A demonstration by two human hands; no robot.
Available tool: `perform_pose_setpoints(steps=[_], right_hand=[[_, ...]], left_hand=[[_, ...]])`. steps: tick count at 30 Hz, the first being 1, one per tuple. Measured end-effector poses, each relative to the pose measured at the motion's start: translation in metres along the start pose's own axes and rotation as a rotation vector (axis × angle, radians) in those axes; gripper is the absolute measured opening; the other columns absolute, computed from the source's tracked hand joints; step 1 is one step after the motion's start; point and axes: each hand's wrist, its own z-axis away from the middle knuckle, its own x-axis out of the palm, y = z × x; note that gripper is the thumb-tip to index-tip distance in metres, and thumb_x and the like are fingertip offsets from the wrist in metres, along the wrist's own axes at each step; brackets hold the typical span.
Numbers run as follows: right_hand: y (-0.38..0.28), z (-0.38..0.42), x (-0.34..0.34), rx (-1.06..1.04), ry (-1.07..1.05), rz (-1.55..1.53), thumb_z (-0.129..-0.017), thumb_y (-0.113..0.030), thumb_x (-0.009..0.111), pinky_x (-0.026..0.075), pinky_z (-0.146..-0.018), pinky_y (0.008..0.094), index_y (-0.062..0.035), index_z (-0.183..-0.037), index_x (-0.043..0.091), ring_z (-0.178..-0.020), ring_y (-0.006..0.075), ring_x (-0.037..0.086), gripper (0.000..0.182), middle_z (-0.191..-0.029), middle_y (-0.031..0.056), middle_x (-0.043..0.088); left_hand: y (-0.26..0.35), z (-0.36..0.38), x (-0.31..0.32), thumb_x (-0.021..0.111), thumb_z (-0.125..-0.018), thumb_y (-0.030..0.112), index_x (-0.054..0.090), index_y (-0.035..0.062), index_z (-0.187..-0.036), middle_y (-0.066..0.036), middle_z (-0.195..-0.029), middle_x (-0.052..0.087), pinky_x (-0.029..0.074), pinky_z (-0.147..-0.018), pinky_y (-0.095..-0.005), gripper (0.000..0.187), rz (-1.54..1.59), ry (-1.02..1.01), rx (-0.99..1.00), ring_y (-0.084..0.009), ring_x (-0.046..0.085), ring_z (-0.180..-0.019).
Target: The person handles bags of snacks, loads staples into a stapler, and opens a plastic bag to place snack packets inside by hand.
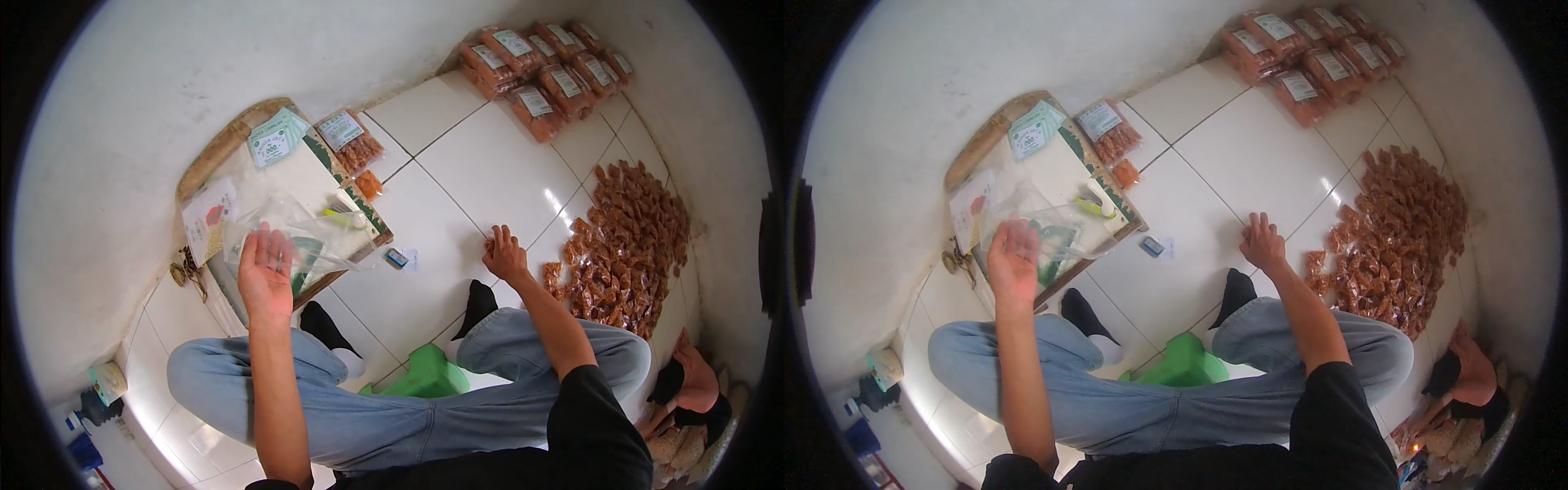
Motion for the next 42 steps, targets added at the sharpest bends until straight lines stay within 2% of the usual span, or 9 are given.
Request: perform_pose_setpoints(steps=[7,12,16,21,25,28,36,38,42], right_hand=[[0.025,0.006,0.011,-0.143,0.145,-0.033,-0.081,-0.024,0.059,0.054,-0.080,0.0478,-0.0071,-0.133,0.039,-0.108,0.0386,0.056,0.059,-0.132,0.0189,0.044],[0.026,0.004,-0.006,-0.193,-0.068,-0.100,-0.087,-0.020,0.055,0.053,-0.086,0.0484,-0.0283,-0.140,0.038,-0.119,0.0415,0.050,0.055,-0.147,0.0194,0.031],[0.030,0.004,0.001,-0.252,-0.090,-0.008,-0.089,-0.018,0.052,0.054,-0.083,0.0485,-0.0314,-0.136,0.043,-0.121,0.0412,0.048,0.050,-0.148,0.0182,0.029],[0.024,0.006,0.015,-0.221,-0.016,-0.022,-0.088,-0.018,0.053,0.055,-0.078,0.0486,-0.0168,-0.116,0.053,-0.118,0.0379,0.048,0.028,-0.140,0.0158,0.036],[0.004,0.012,0.020,-0.204,0.000,0.042,-0.087,-0.020,0.054,0.055,-0.077,0.0492,-0.0118,-0.111,0.052,-0.115,0.0368,0.048,0.026,-0.136,0.0151,0.038],[0.001,0.013,0.028,-0.230,0.014,0.169,-0.086,-0.023,0.056,0.055,-0.076,0.0493,-0.0102,-0.115,0.051,-0.116,0.0350,0.047,0.032,-0.136,0.0155,0.038],[0.000,0.009,0.017,-0.150,-0.052,-0.425,-0.071,-0.015,0.075,0.050,-0.091,0.0423,-0.0015,-0.135,0.035,-0.113,0.0380,0.052,0.076,-0.132,0.0237,0.042],[0.007,0.006,0.025,-0.182,-0.068,-0.521,-0.073,-0.016,0.075,0.047,-0.095,0.0426,0.0001,-0.137,0.032,-0.114,0.0384,0.052,0.079,-0.133,0.0235,0.043],[0.009,0.001,0.037,-0.209,0.003,-0.297,-0.076,-0.016,0.071,0.041,-0.100,0.0462,0.0031,-0.138,0.030,-0.118,0.0410,0.046,0.077,-0.134,0.0243,0.041]], left_hand=[[0.002,0.001,0.000,0.058,-0.094,0.023,0.051,0.0053,-0.119,-0.005,-0.123,0.056,0.045,-0.099,-0.0372,0.032,0.003,0.016,0.003,-0.0200,0.052,-0.114],[0.001,0.001,0.001,0.058,-0.094,0.023,0.050,0.0055,-0.120,-0.006,-0.124,0.056,0.045,-0.099,-0.0379,0.032,0.006,0.004,0.002,-0.0205,0.052,-0.114],[0.001,0.001,0.001,0.057,-0.094,0.022,0.048,0.0058,-0.122,-0.007,-0.125,0.056,0.045,-0.099,-0.0387,0.034,0.007,0.009,0.006,-0.0210,0.052,-0.114],[-0.002,-0.003,-0.002,0.058,-0.093,0.022,0.048,0.0069,-0.122,-0.007,-0.125,0.057,0.045,-0.099,-0.0386,0.034,0.002,0.009,0.005,-0.0212,0.053,-0.114],[-0.008,-0.005,-0.005,0.059,-0.092,0.021,0.048,0.0081,-0.121,-0.009,-0.123,0.059,0.046,-0.097,-0.0392,0.033,-0.008,0.023,0.005,-0.0223,0.055,-0.112],[-0.012,-0.006,-0.007,0.060,-0.091,0.020,0.050,0.0098,-0.116,-0.009,-0.122,0.060,0.047,-0.095,-0.0401,0.029,-0.046,0.027,0.010,-0.0233,0.057,-0.110],[-0.017,-0.018,-0.031,0.057,-0.091,0.019,0.053,0.0123,-0.109,-0.009,-0.125,0.057,0.046,-0.092,-0.0424,0.020,0.057,-0.164,0.023,-0.0256,0.055,-0.113],[-0.023,-0.035,-0.051,0.055,-0.090,0.017,0.052,0.0113,-0.110,-0.010,-0.122,0.058,0.048,-0.091,-0.0418,0.020,0.055,-0.078,-0.035,-0.0260,0.057,-0.109],[-0.041,-0.058,-0.087,0.054,-0.091,0.016,0.051,0.0083,-0.113,-0.010,-0.118,0.059,0.052,-0.087,-0.0401,0.024,-0.073,0.103,-0.116,-0.0269,0.060,-0.104]])
